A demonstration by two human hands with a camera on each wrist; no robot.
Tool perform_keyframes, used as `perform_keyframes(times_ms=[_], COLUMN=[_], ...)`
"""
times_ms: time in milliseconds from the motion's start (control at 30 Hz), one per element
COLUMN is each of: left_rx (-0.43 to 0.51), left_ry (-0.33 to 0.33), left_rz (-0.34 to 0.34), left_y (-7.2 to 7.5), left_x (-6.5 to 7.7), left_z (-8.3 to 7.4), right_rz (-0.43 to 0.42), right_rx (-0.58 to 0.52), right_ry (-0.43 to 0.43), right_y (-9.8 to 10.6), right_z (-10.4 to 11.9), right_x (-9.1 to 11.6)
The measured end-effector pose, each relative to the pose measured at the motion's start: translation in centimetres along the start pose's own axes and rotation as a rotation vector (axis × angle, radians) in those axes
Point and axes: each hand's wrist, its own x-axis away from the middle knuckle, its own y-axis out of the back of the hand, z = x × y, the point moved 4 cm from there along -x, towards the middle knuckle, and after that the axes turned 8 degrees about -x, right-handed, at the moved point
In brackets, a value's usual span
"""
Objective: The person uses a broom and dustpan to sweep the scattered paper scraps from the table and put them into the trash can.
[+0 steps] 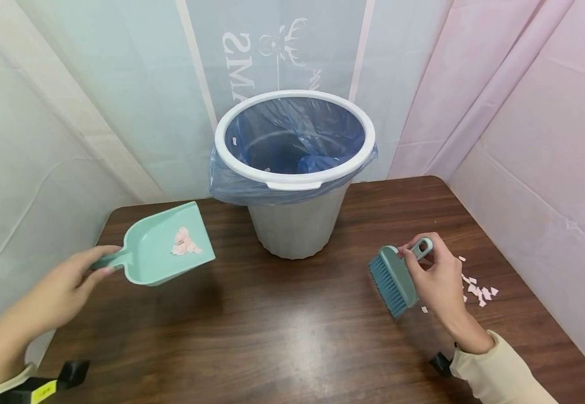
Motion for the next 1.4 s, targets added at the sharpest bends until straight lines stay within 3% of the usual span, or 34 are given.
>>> perform_keyframes(times_ms=[300, 767, 967, 1200, 1400], left_rx=[-0.015, -0.087, -0.098, -0.102, -0.118], left_ry=[0.047, 0.033, 0.022, 0.036, 0.009], left_rz=[0.046, -0.072, -0.083, -0.065, -0.034], left_y=[2.6, 7.2, 8.8, 10.5, 12.4], left_x=[-1.3, -3.6, -4.7, -6.8, -9.7], left_z=[1.7, 2.0, 1.6, 0.8, -0.2], right_rz=[0.010, 0.016, 0.027, 0.042, 0.028], right_rx=[0.010, 0.015, 0.021, 0.011, 0.021], right_ry=[0.001, 0.008, 0.009, 0.022, 0.030], right_y=[0.1, 0.1, 0.1, -0.1, -0.2], right_z=[0.0, -0.1, -0.1, -0.1, 0.0], right_x=[0.0, -0.1, -0.1, -0.2, -0.3])
